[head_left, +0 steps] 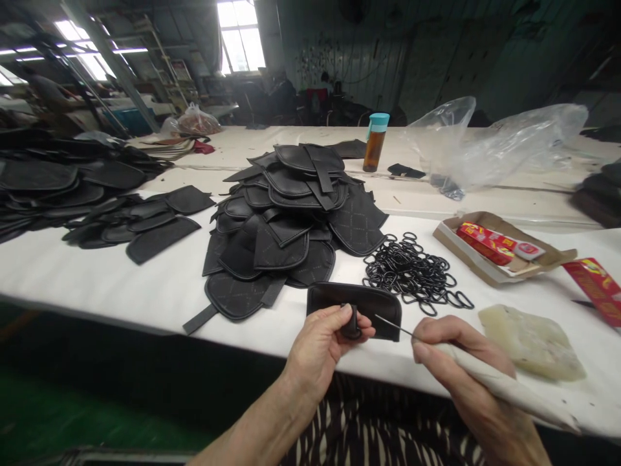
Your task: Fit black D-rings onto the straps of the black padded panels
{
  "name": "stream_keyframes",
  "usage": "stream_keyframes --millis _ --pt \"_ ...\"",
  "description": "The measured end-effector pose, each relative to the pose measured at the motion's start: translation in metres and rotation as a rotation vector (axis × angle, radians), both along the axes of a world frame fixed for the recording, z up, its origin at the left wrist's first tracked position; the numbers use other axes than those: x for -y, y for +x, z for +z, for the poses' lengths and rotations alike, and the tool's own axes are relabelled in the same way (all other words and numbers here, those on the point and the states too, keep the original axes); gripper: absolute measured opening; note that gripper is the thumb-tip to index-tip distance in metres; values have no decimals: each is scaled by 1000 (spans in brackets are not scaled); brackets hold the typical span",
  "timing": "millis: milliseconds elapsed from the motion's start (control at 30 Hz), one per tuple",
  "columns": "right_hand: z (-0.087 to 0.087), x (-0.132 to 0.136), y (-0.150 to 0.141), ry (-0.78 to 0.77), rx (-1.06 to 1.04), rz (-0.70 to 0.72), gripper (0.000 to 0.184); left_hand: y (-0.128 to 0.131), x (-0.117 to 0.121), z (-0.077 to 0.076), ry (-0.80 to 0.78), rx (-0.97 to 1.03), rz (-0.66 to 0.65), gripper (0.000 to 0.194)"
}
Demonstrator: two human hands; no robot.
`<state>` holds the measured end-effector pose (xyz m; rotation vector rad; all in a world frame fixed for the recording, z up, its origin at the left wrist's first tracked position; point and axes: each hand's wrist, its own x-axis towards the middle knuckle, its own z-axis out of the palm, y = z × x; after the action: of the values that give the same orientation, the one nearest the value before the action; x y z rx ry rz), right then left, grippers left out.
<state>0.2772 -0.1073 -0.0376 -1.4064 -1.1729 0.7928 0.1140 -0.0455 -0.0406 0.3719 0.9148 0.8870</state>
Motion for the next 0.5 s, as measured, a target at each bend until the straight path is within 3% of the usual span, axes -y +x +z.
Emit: stream_keyframes --millis 167,500 --pt "7 7 2 54 -5 -48 14 1 1 -1 8 -19 20 15" --pt "12 19 -12 -63 -122 -221 20 2 5 -3 91 -57 18 17"
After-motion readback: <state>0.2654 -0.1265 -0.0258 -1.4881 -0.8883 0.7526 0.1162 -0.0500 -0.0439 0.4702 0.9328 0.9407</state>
